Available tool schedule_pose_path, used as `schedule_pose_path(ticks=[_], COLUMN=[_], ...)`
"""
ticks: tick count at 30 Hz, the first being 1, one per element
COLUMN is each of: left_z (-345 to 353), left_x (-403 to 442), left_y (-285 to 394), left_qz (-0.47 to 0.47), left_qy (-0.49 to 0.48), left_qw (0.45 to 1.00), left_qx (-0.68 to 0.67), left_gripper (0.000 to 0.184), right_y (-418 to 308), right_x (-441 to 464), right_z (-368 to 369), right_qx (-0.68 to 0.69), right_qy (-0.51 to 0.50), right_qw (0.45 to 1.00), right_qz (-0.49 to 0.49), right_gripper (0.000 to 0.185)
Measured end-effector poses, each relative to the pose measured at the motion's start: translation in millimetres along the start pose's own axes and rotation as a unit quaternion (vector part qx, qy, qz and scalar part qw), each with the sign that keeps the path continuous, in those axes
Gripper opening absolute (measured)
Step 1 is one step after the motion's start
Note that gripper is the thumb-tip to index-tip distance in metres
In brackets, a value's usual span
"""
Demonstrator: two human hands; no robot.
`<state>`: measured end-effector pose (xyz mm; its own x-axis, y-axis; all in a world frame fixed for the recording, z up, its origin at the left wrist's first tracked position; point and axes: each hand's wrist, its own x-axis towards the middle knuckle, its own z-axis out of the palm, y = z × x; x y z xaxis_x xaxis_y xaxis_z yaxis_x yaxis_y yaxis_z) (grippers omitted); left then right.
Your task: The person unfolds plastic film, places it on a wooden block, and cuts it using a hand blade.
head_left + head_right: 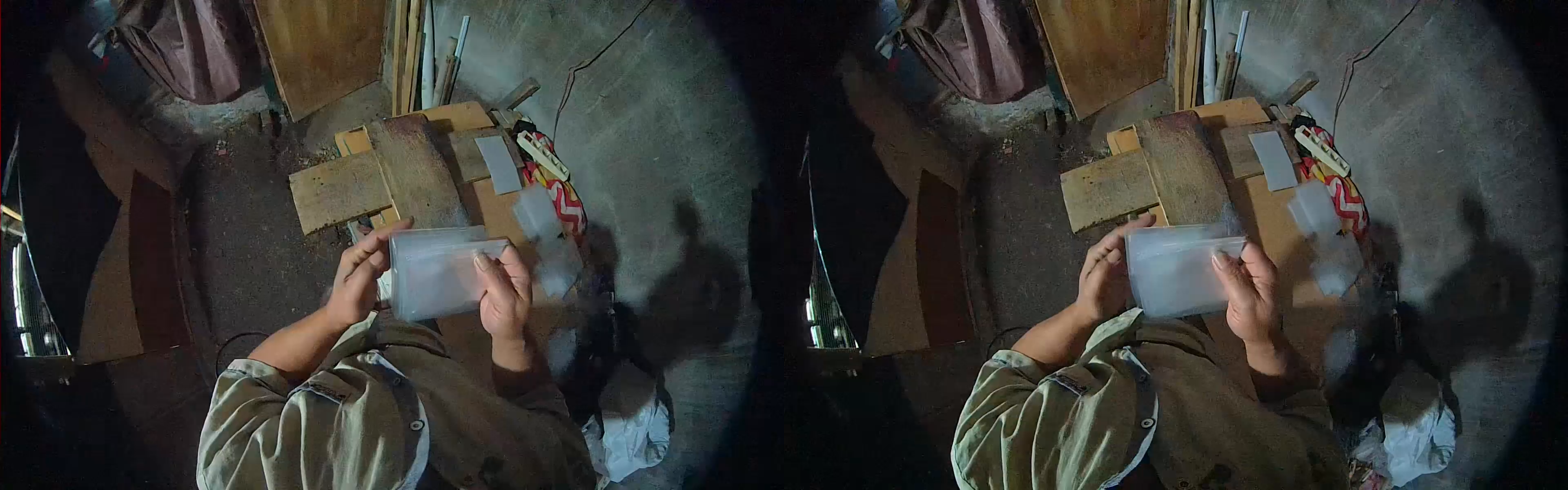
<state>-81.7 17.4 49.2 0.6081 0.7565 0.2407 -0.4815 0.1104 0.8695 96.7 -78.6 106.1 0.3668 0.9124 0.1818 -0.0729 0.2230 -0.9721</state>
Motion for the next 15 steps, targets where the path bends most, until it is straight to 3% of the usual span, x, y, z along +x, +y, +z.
schedule_pose_path(ticks=[1,3,5,8,15], left_z=[-2,2,4,23,29], left_x=[-2,-11,-13,-4,-6], left_y=[-4,-5,1,15,19], left_qz=[-0.003,-0.016,-0.125,-0.100,-0.087], left_qy=[-0.025,-0.067,-0.070,-0.005,0.024], left_qw=[0.996,0.996,0.989,0.992,0.994], left_qx=[-0.082,-0.057,0.037,0.073,0.057], left_gripper=[0.051,0.049,0.032,0.019,0.024], right_y=[2,4,4,2,7], right_x=[0,-3,-5,-9,-9], right_z=[-1,-2,2,9,8], right_qx=[0.000,-0.044,-0.060,-0.061,-0.085], right_qy=[-0.001,0.005,0.000,-0.002,-0.006], right_qw=[1.000,0.999,0.998,0.998,0.996], right_qz=[0.001,0.000,0.007,0.018,-0.016], right_gripper=[0.014,0.015,0.016,0.018,0.017])
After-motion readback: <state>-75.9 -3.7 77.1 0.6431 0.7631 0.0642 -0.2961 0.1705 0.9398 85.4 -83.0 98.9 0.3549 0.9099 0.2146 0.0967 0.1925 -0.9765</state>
